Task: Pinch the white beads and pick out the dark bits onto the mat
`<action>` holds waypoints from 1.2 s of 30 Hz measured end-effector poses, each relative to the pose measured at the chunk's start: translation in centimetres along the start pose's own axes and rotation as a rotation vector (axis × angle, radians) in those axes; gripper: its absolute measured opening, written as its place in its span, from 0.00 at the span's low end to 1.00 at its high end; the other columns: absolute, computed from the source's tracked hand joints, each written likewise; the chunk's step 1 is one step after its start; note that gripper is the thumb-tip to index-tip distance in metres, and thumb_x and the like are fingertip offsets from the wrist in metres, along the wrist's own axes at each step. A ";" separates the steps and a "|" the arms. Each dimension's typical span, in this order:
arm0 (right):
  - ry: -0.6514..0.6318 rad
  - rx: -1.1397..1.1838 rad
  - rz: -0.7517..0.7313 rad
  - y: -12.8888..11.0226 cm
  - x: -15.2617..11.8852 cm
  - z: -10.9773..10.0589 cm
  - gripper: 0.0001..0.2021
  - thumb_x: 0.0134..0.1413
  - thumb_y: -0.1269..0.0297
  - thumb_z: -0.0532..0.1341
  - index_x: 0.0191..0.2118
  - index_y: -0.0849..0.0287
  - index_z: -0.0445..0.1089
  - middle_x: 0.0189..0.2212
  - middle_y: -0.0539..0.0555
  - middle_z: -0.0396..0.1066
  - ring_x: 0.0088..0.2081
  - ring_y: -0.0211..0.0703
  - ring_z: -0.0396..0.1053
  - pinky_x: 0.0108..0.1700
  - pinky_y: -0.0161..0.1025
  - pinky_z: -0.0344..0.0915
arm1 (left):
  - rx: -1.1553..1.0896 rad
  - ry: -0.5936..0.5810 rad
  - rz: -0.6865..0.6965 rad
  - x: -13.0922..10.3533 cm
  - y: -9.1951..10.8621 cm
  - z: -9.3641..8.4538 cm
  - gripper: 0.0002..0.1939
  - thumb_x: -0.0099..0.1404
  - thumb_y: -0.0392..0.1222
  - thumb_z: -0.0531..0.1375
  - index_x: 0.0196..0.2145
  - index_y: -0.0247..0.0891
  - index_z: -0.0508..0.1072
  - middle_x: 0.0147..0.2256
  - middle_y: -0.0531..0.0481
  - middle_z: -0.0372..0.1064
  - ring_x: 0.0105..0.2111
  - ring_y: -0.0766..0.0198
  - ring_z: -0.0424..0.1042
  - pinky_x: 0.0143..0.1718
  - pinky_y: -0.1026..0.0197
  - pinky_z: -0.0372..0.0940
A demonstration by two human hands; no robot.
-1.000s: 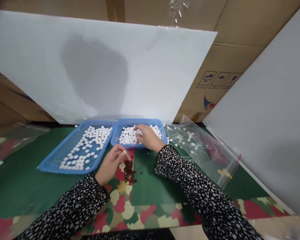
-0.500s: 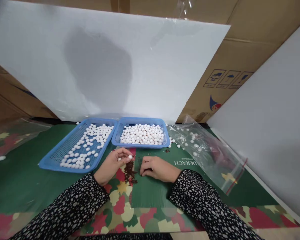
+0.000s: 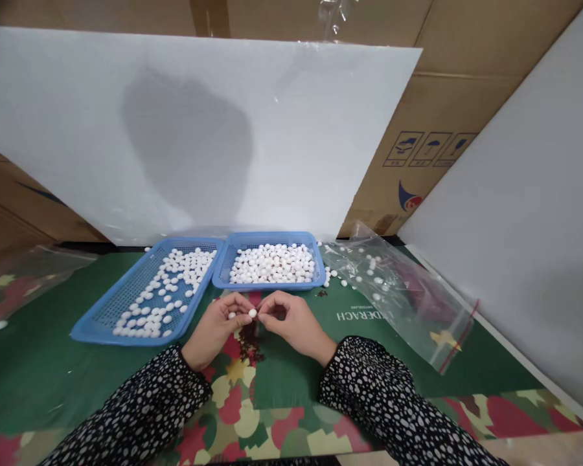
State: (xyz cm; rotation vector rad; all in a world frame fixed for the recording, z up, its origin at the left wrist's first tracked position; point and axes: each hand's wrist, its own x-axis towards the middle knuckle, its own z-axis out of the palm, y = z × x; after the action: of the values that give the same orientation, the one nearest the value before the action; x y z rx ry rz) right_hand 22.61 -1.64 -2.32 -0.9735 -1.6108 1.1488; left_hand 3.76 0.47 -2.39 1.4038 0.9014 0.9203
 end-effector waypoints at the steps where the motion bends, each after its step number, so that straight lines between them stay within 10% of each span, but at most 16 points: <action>1: 0.009 0.008 -0.002 0.0 0.0 0.1 0.05 0.56 0.64 0.63 0.32 0.59 0.70 0.35 0.54 0.73 0.36 0.42 0.70 0.39 0.40 0.66 | 0.000 0.006 0.003 0.0 0.0 0.0 0.08 0.57 0.41 0.66 0.32 0.35 0.73 0.28 0.52 0.72 0.29 0.65 0.68 0.33 0.64 0.60; 15: 0.105 -0.009 0.053 0.8 -0.5 0.9 0.07 0.56 0.61 0.63 0.32 0.59 0.70 0.30 0.51 0.73 0.31 0.40 0.70 0.34 0.38 0.67 | 0.184 0.091 0.031 -0.6 0.2 0.3 0.09 0.57 0.42 0.65 0.25 0.35 0.73 0.26 0.51 0.71 0.26 0.64 0.65 0.30 0.63 0.57; 22: 0.009 -0.263 -0.266 -0.8 0.2 0.1 0.10 0.61 0.68 0.60 0.46 0.52 0.72 0.42 0.53 0.76 0.43 0.44 0.73 0.47 0.44 0.69 | 0.001 0.021 -0.022 -0.4 0.5 0.3 0.11 0.61 0.45 0.63 0.35 0.39 0.64 0.30 0.53 0.71 0.29 0.64 0.67 0.32 0.63 0.59; 29: 0.348 -0.629 -0.413 -0.5 3.9 -3.5 0.10 0.62 0.67 0.59 0.46 0.53 0.74 0.47 0.58 0.73 0.50 0.53 0.68 0.55 0.55 0.62 | -0.019 0.080 0.074 -0.3 0.6 -0.3 0.02 0.65 0.39 0.55 0.36 0.39 0.63 0.36 0.50 0.70 0.35 0.64 0.69 0.38 0.60 0.63; 36: -0.252 -0.551 -0.235 1.2 0.1 -1.5 0.05 0.60 0.63 0.64 0.38 0.55 0.77 0.30 0.53 0.71 0.32 0.43 0.70 0.35 0.38 0.66 | 0.001 0.068 -0.066 -0.1 0.6 -0.4 0.09 0.59 0.43 0.64 0.31 0.36 0.69 0.25 0.51 0.73 0.27 0.63 0.73 0.32 0.61 0.66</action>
State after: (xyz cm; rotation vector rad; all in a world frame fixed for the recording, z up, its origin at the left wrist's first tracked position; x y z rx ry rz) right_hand 24.12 -0.92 -3.20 -0.9662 -2.2494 0.6939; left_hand 3.33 0.47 -1.77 1.3419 0.9938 0.9221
